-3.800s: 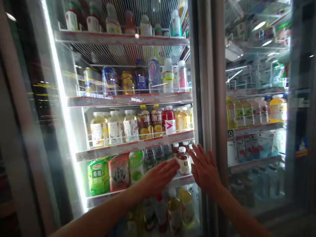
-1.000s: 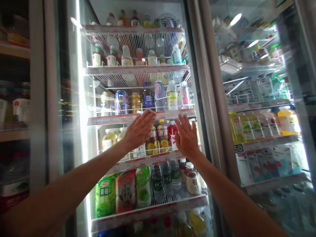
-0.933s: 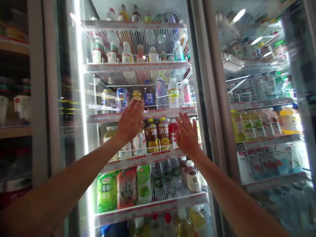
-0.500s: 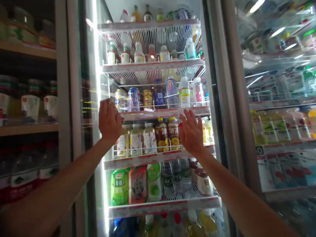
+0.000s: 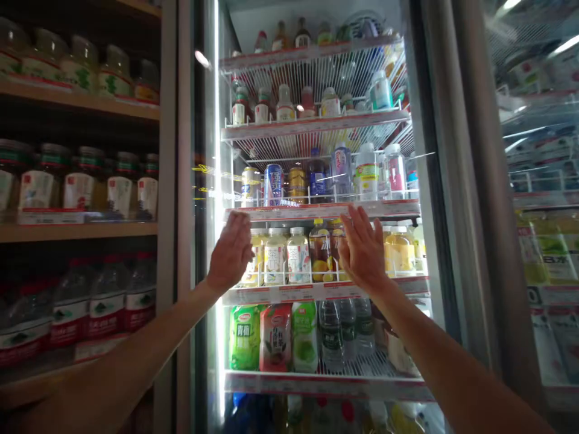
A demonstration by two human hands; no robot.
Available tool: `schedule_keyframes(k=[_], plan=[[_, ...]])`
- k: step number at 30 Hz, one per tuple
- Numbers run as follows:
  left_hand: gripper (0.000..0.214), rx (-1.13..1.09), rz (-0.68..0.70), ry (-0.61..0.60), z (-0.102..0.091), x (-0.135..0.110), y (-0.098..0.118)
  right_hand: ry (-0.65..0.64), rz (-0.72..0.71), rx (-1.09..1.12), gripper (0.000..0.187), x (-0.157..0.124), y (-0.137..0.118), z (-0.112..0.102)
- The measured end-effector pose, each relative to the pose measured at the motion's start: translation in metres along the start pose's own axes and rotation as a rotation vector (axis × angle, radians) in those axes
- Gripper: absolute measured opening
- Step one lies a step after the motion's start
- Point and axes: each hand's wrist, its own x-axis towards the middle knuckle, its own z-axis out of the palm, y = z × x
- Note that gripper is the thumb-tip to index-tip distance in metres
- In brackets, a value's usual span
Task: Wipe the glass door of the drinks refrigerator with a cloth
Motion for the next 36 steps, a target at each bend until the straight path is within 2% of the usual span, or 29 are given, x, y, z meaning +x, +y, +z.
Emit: schedule_keyframes(k=[1,2,5,6,7,10,11,12,15,16,18,20,23,26,29,32,34,36], plan=[[0.050,-0.012,0.033,-0.025,0.000,-0.002,0.001,-0.001,-0.013,0.010,0.062,0.000,-0.004,0.001],[0.051,-0.004,0.004,-0.011,0.000,-0.003,0.001,-0.001,-0.022,0.018,0.062,0.000,-0.007,0.002],[0.055,0.081,-0.210,0.119,-0.004,-0.007,0.002,-0.003,-0.023,0.022,0.062,-0.001,-0.012,0.003],[0.057,0.085,-0.200,0.115,-0.006,-0.010,0.005,-0.005,-0.021,0.019,0.063,-0.002,-0.013,0.003],[0.058,0.068,-0.124,0.071,-0.007,-0.015,0.010,-0.007,-0.019,0.018,0.063,-0.003,-0.013,0.003],[0.063,-0.010,0.228,-0.108,-0.012,-0.035,0.026,-0.023,-0.019,0.028,0.063,-0.006,-0.014,0.003],[0.064,-0.013,0.257,-0.128,-0.013,-0.042,0.029,-0.027,-0.022,0.033,0.063,-0.007,-0.014,0.002],[0.065,0.004,0.209,-0.105,-0.014,-0.049,0.030,-0.028,-0.024,0.036,0.063,-0.009,-0.014,0.002],[0.065,0.078,-0.147,0.092,-0.017,-0.066,0.030,-0.029,-0.032,0.040,0.063,-0.014,-0.012,-0.001],[0.065,0.076,-0.191,0.114,-0.017,-0.070,0.032,-0.029,-0.031,0.044,0.064,-0.017,-0.012,-0.001],[0.065,0.025,-0.120,0.055,-0.013,-0.073,0.044,-0.033,-0.035,0.063,0.065,-0.020,-0.017,-0.002],[0.065,-0.048,-0.042,-0.029,-0.005,-0.066,0.065,-0.041,-0.062,0.112,0.065,-0.023,-0.029,0.000],[0.065,-0.129,-0.169,0.018,0.014,-0.039,0.097,-0.035,-0.119,0.257,0.063,-0.023,-0.060,0.004],[0.070,-0.226,-0.267,0.059,0.025,-0.018,0.112,-0.031,-0.121,0.451,0.058,-0.020,-0.092,0.010],[0.074,-0.338,-0.221,-0.004,0.015,-0.030,0.102,-0.134,-0.121,0.541,0.052,-0.015,-0.119,0.018],[0.073,-0.319,-0.169,-0.043,-0.005,-0.065,0.072,-0.236,-0.089,0.395,0.045,-0.007,-0.147,0.032],[0.070,-0.209,-0.255,-0.020,-0.014,-0.084,0.049,-0.228,-0.036,0.266,0.041,0.002,-0.168,0.046],[0.064,-0.082,-0.351,-0.020,-0.017,-0.093,0.033,-0.176,-0.015,0.181,0.041,0.011,-0.184,0.062]])
